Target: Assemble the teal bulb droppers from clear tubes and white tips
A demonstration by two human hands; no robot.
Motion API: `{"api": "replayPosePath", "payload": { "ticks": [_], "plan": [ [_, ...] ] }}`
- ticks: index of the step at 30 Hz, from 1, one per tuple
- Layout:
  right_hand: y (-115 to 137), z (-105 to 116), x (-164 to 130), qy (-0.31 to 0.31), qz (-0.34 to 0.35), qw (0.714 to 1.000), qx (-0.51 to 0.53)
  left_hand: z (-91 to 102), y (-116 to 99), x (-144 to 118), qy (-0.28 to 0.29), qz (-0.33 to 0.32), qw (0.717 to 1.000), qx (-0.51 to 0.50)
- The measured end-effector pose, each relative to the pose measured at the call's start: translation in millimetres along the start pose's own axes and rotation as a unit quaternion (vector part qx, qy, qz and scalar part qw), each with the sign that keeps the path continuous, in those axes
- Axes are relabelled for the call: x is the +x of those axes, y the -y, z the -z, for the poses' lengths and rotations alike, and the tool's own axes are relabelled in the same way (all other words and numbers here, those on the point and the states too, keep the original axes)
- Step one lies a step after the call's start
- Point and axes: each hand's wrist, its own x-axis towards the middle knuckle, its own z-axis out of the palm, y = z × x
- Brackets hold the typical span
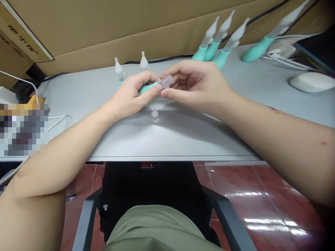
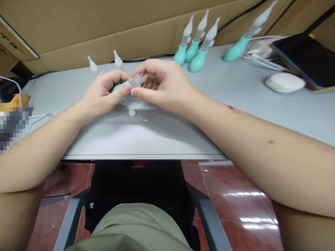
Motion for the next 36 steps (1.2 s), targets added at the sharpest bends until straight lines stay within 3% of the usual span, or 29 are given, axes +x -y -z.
{"api": "replayPosePath", "payload": {
  "ticks": [4, 10, 14, 17, 21, 27, 36],
  "plan": [
    [9, 4, -3, -0.036, -0.031, 0.998, -0.028, -1.9, -1, -1, -0.025, 0.068, 0.997, 0.012],
    [0, 3, -9, 0.133, -0.048, 0.987, -0.083, -3.2, -2, 3, -0.044, 0.096, 0.994, -0.030],
    [-11, -1, -7, 0.181, 0.028, 0.977, -0.112, -3.4, -4, 4, -0.029, 0.085, 0.995, -0.038],
    [-10, 0, -5, 0.190, 0.043, 0.975, -0.110, -3.9, -2, 4, -0.022, 0.082, 0.996, -0.029],
    [1, 9, -6, 0.147, -0.012, 0.989, -0.015, -3.1, -1, 3, -0.027, 0.073, 0.997, -0.021],
    [10, 12, 1, -0.057, 0.017, 0.992, 0.108, -1.4, -8, 2, 0.000, 0.084, 0.996, -0.034],
    [4, 8, 4, -0.047, -0.015, 0.991, 0.125, -4.7, -7, 1, 0.023, 0.083, 0.995, -0.050]
  ]
}}
